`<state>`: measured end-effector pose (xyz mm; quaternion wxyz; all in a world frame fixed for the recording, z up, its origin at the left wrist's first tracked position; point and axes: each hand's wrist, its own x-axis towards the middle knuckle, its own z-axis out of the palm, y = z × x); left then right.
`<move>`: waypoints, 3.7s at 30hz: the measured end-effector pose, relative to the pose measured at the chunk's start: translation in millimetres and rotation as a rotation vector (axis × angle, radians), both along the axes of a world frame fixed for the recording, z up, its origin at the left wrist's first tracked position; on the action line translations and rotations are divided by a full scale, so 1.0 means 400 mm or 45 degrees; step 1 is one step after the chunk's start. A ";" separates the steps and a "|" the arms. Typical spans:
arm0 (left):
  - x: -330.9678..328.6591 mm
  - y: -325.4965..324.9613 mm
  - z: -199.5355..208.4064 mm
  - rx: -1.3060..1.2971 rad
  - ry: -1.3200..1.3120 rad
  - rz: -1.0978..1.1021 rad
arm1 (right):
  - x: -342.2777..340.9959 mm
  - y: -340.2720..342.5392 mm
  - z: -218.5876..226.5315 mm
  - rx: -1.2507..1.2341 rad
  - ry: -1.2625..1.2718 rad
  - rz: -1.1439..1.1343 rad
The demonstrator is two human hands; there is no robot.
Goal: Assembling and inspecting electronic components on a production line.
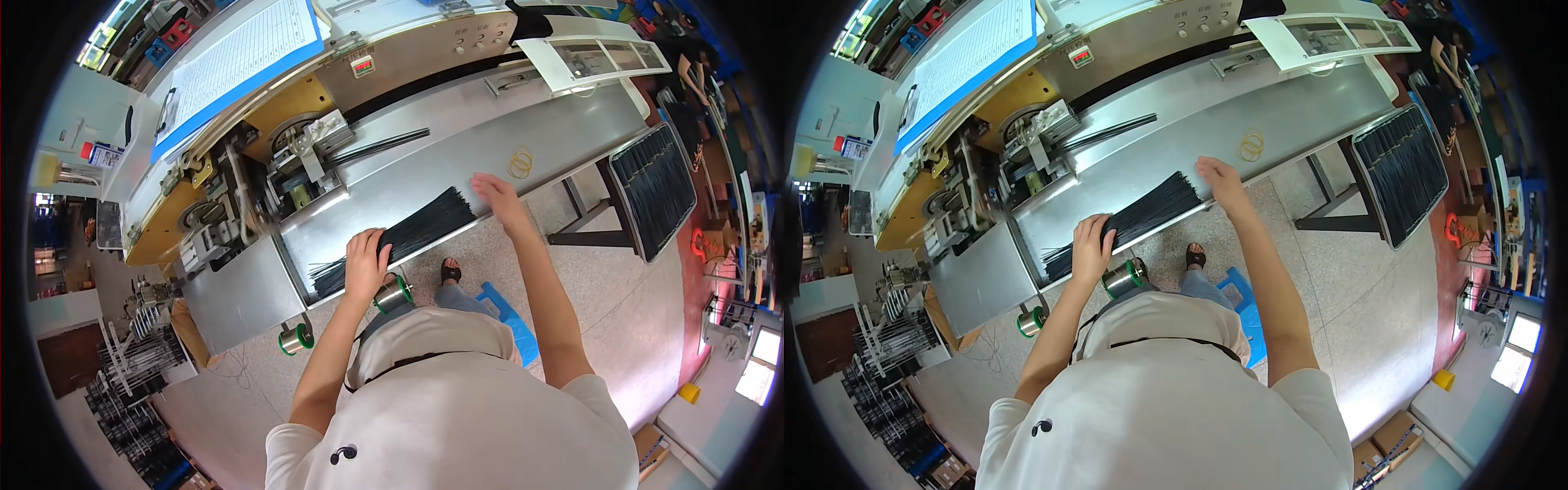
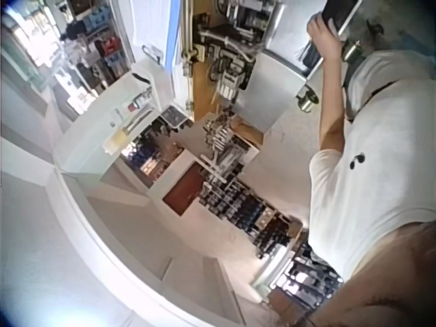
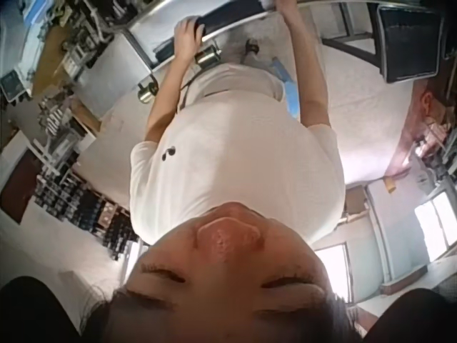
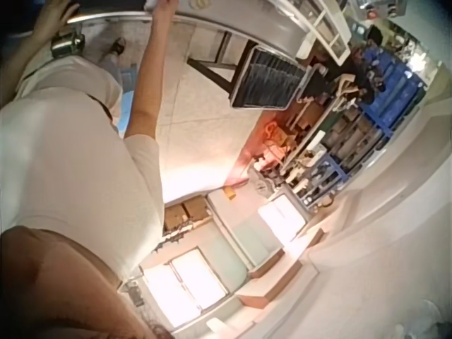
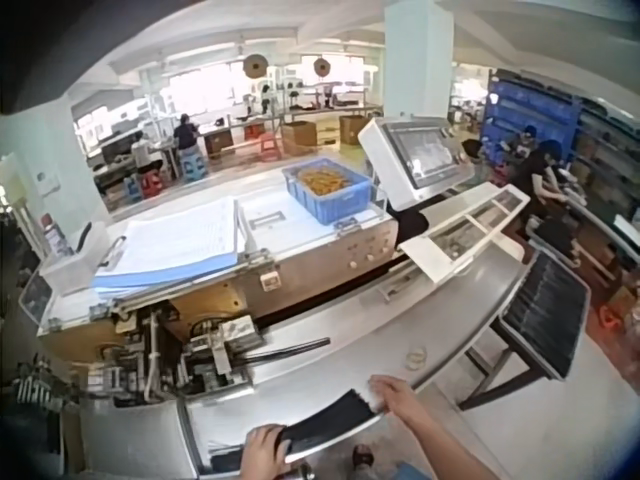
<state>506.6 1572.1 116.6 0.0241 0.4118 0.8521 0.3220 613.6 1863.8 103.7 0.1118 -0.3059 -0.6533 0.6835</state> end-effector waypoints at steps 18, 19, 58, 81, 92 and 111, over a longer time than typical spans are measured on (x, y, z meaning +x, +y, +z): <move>-0.002 -0.005 -0.002 0.046 -0.022 0.004 | -0.016 -0.005 -0.002 0.310 -0.326 0.091; -0.003 -0.005 -0.001 0.044 -0.035 -0.002 | -0.016 -0.009 0.001 0.308 -0.326 0.089; -0.017 -0.005 -0.010 0.132 -0.079 -0.045 | -0.022 0.030 -0.021 0.598 -0.369 0.243; -0.012 -0.046 0.020 0.069 -0.111 -0.041 | -0.090 -0.357 0.044 1.306 0.287 0.671; -0.011 -0.044 0.006 -0.096 -0.190 0.067 | -0.084 -0.354 0.018 1.204 0.198 0.614; -0.148 -0.061 -0.013 -0.331 0.098 0.167 | -0.017 -0.365 0.055 1.100 0.345 0.329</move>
